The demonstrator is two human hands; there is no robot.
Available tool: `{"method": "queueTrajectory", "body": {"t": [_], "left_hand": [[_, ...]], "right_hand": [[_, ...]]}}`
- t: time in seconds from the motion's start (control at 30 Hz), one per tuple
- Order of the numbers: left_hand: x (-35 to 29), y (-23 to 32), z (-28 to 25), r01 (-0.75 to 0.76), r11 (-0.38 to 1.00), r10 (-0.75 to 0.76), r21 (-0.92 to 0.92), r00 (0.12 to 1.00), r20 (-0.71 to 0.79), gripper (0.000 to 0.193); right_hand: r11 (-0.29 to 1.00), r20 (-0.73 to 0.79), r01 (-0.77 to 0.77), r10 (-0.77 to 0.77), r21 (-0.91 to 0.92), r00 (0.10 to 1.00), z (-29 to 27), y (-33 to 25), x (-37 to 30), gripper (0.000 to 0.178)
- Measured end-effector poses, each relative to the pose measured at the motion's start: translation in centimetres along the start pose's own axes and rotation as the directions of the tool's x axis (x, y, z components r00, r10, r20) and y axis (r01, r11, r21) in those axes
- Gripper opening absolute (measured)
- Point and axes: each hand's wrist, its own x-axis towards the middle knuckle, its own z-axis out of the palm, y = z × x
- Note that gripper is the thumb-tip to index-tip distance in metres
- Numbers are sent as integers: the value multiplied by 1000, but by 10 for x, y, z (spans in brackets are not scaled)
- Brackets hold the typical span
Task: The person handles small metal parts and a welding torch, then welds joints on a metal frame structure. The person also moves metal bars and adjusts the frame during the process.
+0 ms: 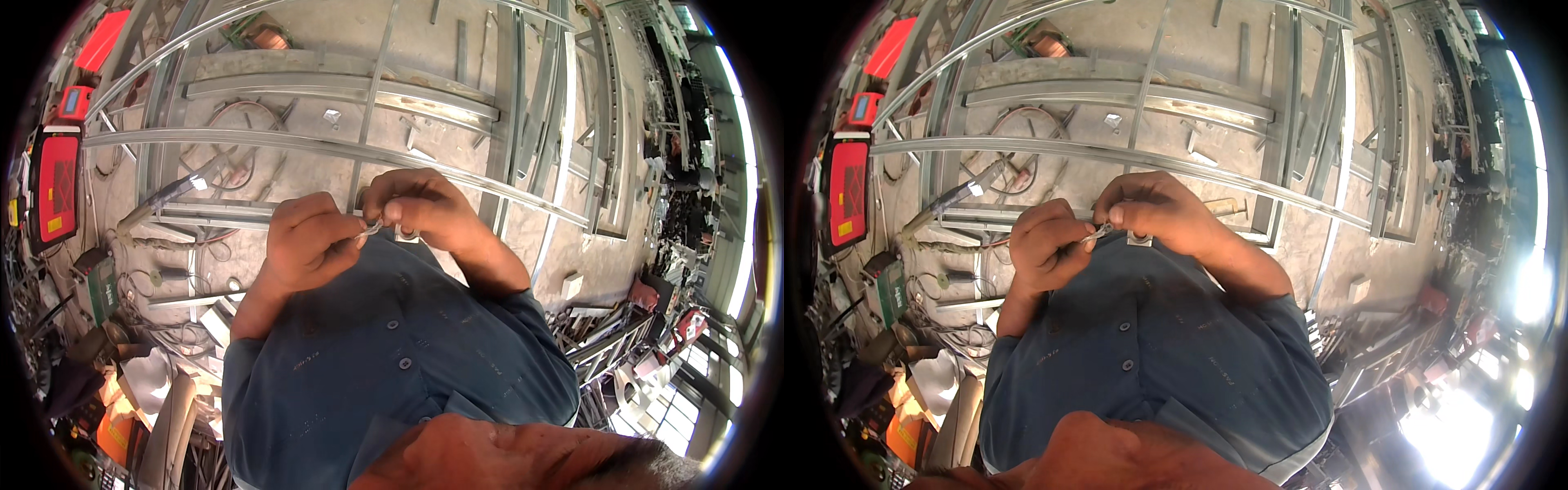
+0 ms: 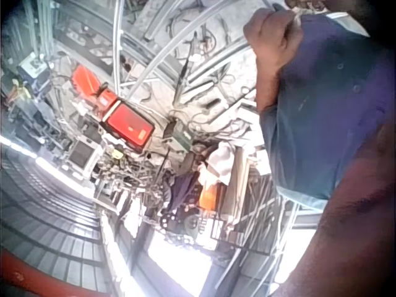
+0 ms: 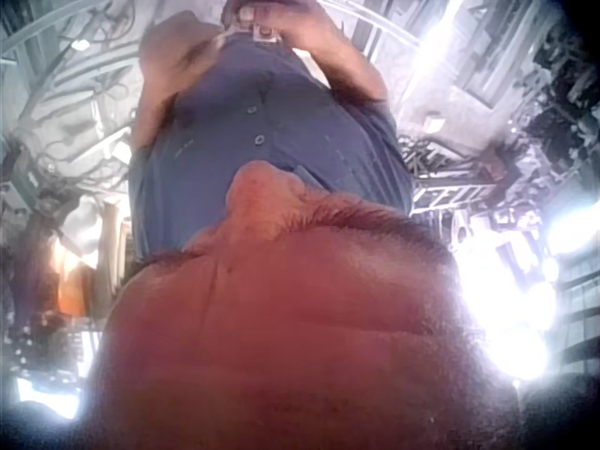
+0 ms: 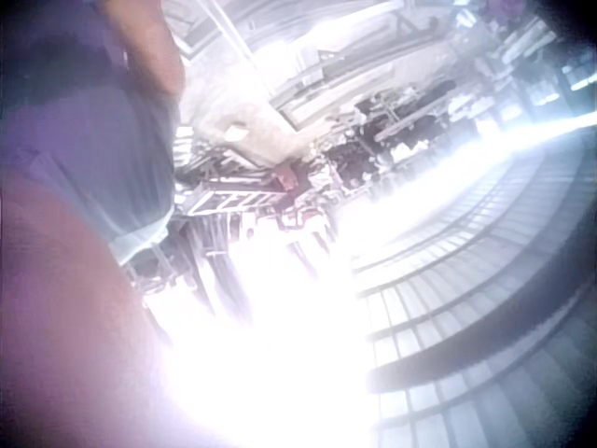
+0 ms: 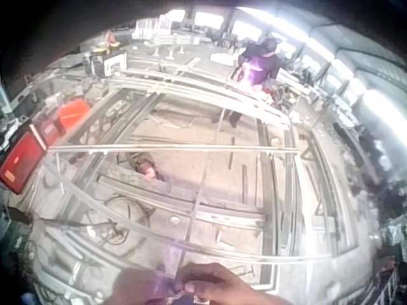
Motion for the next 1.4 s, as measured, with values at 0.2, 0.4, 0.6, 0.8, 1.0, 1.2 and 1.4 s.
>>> {"method": "queueTrajectory", "body": {"t": [0.2,0.4,0.6,0.8,1.0,1.2,1.4], "left_hand": [[7,1,-5,-52,997,48,49,997,63,24],[3,0,-5,-16,1000,15,15,998,58,24],[3,0,-5,2,1000,-2,2,997,81,24],[6,2,-4,41,999,-41,3,993,111,22],[7,2,-4,80,996,-72,-45,985,159,23],[9,1,-5,-11,999,16,-33,988,155,25],[7,-3,-2,-85,990,105,-109,975,193,25]], "right_hand": [[955,118,29,7,-294,993,-10,-24,0,18],[845,225,189,-84,-501,971,-14,-27,5,11],[805,250,198,-64,-559,966,-15,-31,7,11],[784,256,200,-54,-588,965,-15,-32,7,12],[788,252,186,-41,-587,967,-16,-29,7,12],[846,178,1,111,-533,978,-10,-28,8,14],[910,136,-180,246,-373,960,-5,-21,8,20]]}}
